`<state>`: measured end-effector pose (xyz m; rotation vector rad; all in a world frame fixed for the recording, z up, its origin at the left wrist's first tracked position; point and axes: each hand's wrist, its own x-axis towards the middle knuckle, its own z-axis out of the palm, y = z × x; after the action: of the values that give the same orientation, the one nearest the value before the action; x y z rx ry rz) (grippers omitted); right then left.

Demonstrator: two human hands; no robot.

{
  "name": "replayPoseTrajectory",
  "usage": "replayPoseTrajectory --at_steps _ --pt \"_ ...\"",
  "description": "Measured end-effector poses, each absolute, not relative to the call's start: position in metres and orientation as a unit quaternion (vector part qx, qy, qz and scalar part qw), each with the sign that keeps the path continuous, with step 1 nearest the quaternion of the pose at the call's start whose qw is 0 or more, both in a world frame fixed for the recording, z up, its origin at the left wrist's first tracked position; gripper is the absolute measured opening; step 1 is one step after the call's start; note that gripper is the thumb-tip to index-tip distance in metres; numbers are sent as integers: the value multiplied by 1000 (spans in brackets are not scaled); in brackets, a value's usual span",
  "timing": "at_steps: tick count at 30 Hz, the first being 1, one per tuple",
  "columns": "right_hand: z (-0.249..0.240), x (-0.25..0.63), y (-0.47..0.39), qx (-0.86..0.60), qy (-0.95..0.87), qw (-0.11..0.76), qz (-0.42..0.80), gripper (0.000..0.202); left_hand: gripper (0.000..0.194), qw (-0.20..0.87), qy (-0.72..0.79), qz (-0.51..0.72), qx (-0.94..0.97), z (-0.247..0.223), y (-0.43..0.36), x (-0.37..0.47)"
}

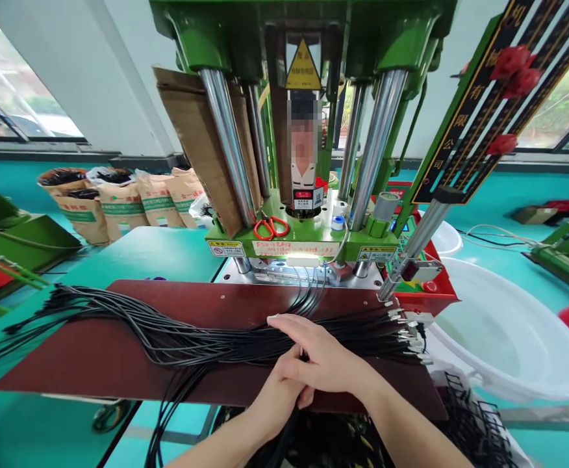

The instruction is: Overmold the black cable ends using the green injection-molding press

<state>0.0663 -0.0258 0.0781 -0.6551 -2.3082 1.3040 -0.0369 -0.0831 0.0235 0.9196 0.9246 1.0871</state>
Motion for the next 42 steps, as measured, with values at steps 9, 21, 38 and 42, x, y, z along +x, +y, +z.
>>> replayPoseTrajectory --at_steps 9,21,38,42 --pt "41 79 39 -418 -652 390 498 34 35 721 373 491 316 27 -62 -59" --pt "-1 69 99 -569 -790 162 163 55 37 675 400 564 258 26 -60 -79" --pt "52 156 5 -579 -620 132 512 8 32 694 418 494 315 29 -67 -60" --pt "32 163 -47 -568 -436 342 609 30 32 713 427 427 356 22 -62 -38"
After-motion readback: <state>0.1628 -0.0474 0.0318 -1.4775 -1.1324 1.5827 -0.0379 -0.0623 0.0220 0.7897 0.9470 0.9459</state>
